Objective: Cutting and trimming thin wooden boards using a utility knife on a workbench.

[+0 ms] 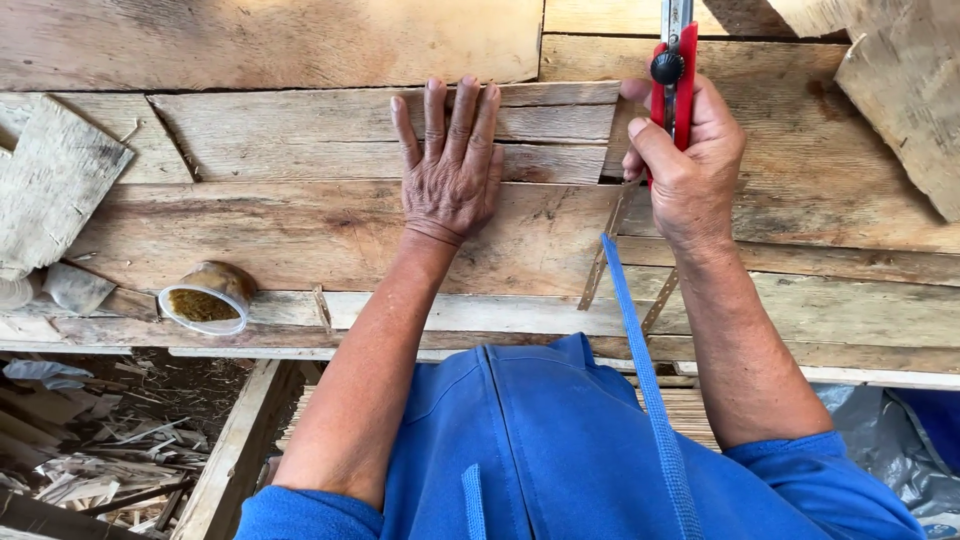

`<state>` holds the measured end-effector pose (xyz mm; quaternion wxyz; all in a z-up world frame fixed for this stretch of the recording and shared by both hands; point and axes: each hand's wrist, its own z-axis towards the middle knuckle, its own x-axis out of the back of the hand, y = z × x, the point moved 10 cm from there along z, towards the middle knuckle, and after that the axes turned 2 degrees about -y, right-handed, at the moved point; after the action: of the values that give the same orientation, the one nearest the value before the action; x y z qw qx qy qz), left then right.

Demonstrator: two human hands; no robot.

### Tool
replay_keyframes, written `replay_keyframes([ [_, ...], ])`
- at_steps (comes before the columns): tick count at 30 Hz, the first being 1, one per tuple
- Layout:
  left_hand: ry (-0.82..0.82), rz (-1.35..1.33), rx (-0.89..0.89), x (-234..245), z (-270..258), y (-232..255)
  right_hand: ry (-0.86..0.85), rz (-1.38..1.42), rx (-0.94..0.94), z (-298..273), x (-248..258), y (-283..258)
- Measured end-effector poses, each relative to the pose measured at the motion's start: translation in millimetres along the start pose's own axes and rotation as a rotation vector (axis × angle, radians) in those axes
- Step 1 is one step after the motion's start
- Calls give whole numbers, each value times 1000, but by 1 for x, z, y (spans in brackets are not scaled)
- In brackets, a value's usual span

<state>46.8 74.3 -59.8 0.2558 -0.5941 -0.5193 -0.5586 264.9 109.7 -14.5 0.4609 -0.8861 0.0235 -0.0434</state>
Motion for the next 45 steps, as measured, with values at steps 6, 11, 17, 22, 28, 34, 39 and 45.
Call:
replay_keyframes([
  [6, -10, -21, 0, 0, 3, 0, 10, -59, 54, -3, 0, -7],
  [11, -8, -25, 56, -3, 2, -7, 57, -169, 132, -14, 1, -11],
  [17, -24, -14, 67, -1, 6, -5, 71, -155, 147, -23, 0, -9],
  [22, 32, 6, 30, 9, 8, -1, 101, -161, 133, -22, 7, -6],
  [28, -5, -12, 48, 9, 8, -1, 145, -96, 161, -17, 31, -7],
  [34, -5, 11, 90, 10, 8, -2, 124, -103, 138, -19, 34, 2],
  [39, -81, 8, 109, 5, 11, -3, 96, -57, 140, -24, 35, 4],
  [45, -73, 56, 126, 7, 10, -4, 133, -144, 164, -49, 35, -8],
])
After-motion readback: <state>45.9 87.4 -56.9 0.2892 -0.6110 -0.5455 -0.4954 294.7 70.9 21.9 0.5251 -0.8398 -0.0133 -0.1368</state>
